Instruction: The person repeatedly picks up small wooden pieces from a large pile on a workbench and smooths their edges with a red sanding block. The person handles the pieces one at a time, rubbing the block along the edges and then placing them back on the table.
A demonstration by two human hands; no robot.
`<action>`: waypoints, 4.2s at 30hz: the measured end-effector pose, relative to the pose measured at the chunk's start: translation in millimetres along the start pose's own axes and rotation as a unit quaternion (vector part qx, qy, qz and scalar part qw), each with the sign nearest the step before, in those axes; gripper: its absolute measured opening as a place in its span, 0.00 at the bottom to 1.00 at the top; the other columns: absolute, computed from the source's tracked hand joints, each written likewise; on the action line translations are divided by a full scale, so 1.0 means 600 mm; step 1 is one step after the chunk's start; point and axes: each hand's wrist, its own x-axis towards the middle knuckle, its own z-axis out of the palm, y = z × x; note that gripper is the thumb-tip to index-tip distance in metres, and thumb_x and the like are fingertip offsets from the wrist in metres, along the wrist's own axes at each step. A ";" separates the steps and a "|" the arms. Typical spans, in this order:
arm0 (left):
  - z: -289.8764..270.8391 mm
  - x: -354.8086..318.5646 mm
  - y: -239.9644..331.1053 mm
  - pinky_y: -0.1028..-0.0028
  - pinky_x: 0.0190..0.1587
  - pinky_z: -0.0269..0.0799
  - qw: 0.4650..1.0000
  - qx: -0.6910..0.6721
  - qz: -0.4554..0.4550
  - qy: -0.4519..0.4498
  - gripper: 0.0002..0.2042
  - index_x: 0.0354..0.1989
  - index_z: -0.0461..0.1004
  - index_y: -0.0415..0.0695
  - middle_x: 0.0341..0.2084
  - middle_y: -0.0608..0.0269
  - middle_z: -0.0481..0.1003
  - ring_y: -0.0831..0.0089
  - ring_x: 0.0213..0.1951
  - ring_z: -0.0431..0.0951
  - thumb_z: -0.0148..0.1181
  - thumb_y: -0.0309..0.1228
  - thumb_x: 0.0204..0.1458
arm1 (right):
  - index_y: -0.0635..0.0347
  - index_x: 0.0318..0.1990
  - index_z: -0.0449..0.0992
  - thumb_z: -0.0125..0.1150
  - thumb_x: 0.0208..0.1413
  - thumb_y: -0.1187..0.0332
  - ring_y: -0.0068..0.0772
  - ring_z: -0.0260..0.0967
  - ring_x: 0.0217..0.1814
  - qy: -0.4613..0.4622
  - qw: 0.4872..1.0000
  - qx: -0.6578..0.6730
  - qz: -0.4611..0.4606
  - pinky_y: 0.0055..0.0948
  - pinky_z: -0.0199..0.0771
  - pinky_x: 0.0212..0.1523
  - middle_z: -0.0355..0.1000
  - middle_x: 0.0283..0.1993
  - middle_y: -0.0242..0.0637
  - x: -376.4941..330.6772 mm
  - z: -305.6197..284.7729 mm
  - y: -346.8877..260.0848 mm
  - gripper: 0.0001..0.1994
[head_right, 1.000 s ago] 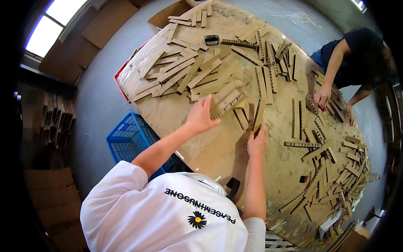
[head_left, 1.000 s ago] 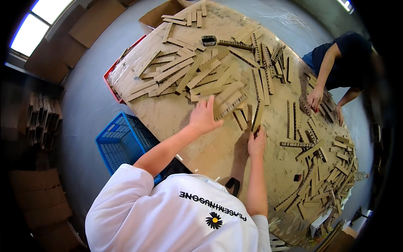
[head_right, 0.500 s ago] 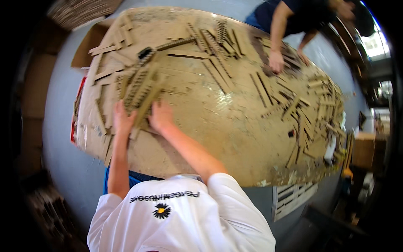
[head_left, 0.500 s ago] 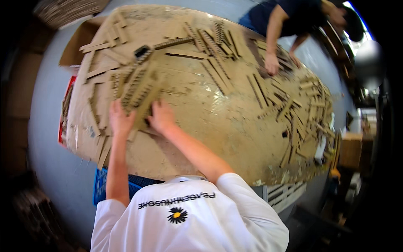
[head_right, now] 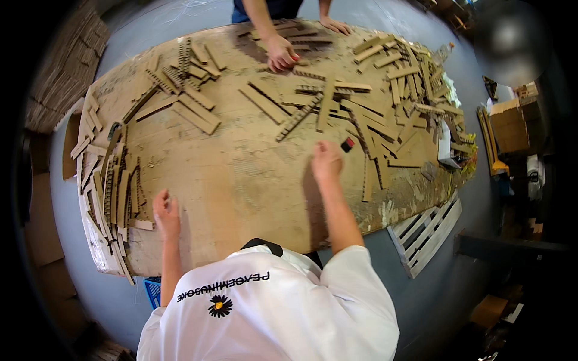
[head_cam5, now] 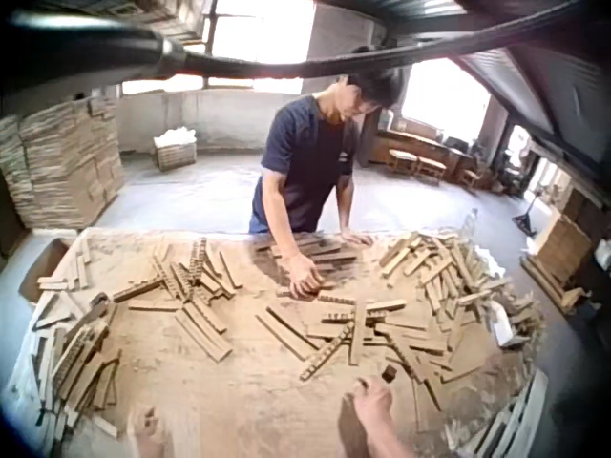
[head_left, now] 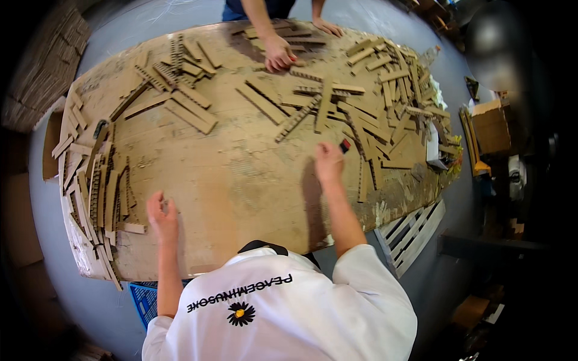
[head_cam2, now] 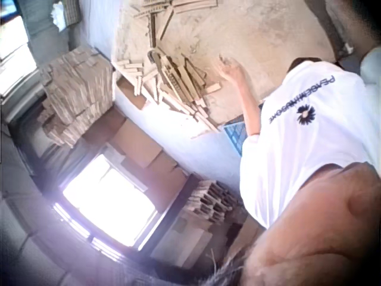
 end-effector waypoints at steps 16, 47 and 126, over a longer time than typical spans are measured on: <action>0.191 -0.054 0.107 0.55 0.61 0.71 0.979 0.171 0.100 -0.044 0.20 0.53 0.75 0.39 0.55 0.48 0.74 0.46 0.57 0.73 0.67 0.26 0.51 | 0.63 0.36 0.73 0.72 0.47 0.76 0.35 0.70 0.33 -0.112 0.981 0.161 -0.005 0.35 0.73 0.39 0.71 0.30 0.40 0.118 -0.027 0.203 0.12; 0.042 0.067 -0.058 0.62 0.49 0.70 0.997 0.026 -0.025 0.063 0.15 0.45 0.78 0.46 0.48 0.65 0.75 0.63 0.49 0.75 0.67 0.29 0.48 | 0.54 0.41 0.87 0.71 0.55 0.63 0.44 0.81 0.42 -0.428 0.794 0.114 -0.416 0.38 0.79 0.44 0.82 0.39 0.43 -0.038 0.657 -0.963 0.09; 0.420 0.120 0.429 0.55 0.58 0.72 0.944 0.027 0.279 -0.175 0.36 0.63 0.69 0.41 0.52 0.48 0.75 0.46 0.55 0.74 0.77 0.34 0.43 | 0.64 0.47 0.81 0.66 0.66 0.70 0.17 0.72 0.33 0.070 0.837 0.482 0.250 0.19 0.73 0.36 0.79 0.36 0.29 -0.072 -0.196 0.158 0.08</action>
